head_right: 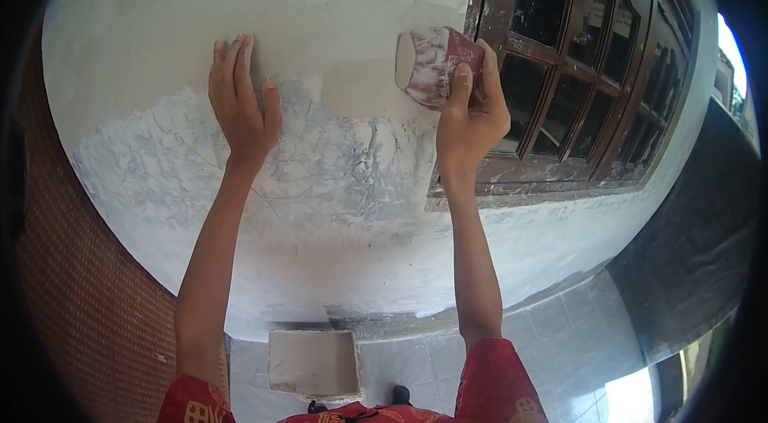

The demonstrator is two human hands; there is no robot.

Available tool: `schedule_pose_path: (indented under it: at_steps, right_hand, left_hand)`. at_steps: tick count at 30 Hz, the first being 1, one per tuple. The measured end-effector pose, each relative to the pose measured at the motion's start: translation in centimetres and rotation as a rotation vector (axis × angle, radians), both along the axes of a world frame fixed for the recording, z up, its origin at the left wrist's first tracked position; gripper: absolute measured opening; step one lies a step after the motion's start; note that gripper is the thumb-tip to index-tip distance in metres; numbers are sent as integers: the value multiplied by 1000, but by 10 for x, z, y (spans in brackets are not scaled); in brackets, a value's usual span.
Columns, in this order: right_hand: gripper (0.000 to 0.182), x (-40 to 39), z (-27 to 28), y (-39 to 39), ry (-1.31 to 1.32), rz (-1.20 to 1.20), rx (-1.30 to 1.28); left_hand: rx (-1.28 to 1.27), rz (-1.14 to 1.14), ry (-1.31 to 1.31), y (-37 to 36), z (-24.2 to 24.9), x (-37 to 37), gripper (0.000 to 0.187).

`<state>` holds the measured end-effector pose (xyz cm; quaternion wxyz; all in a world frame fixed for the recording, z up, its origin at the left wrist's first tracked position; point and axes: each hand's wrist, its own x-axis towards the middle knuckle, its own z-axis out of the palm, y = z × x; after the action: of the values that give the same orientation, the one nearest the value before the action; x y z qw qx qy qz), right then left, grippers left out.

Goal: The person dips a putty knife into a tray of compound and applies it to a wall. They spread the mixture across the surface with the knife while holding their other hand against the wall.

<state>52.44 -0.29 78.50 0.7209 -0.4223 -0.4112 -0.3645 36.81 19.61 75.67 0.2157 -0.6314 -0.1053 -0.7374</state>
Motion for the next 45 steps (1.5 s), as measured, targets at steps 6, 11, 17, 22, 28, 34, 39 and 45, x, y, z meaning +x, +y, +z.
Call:
schedule_pose_path:
  at_steps: [6, 11, 17, 22, 28, 34, 39, 45]
  right_hand:
    - [34, -28, -22, 8, 32, 105, -273]
    - [36, 17, -24, -18, 98, 61, -50]
    - [36, -26, -41, -1, 50, 216, -226]
    - [35, 4, -45, -1, 66, 90, -101]
    - [35, -6, -26, -17, 122, 177, -62]
    - [35, -1, -23, 6, 88, 166, -149]
    - [38, 33, -9, -38, 164, 140, 37]
    - [37, 15, -28, -5, 38, 164, -106]
  left_hand:
    - [21, -7, -2, 2, 1, -2, 48]
    - [23, -10, -7, 1, 0, -1, 48]
    - [19, -12, 0, 3, 0, -2, 48]
    - [35, -12, -11, 4, 0, -1, 48]
    - [4, -21, -13, 0, 0, 2, 50]
    - [15, 0, -19, 2, 0, -1, 50]
    - [14, -12, 10, 1, 0, 1, 49]
    - [16, 3, 4, 1, 1, -1, 49]
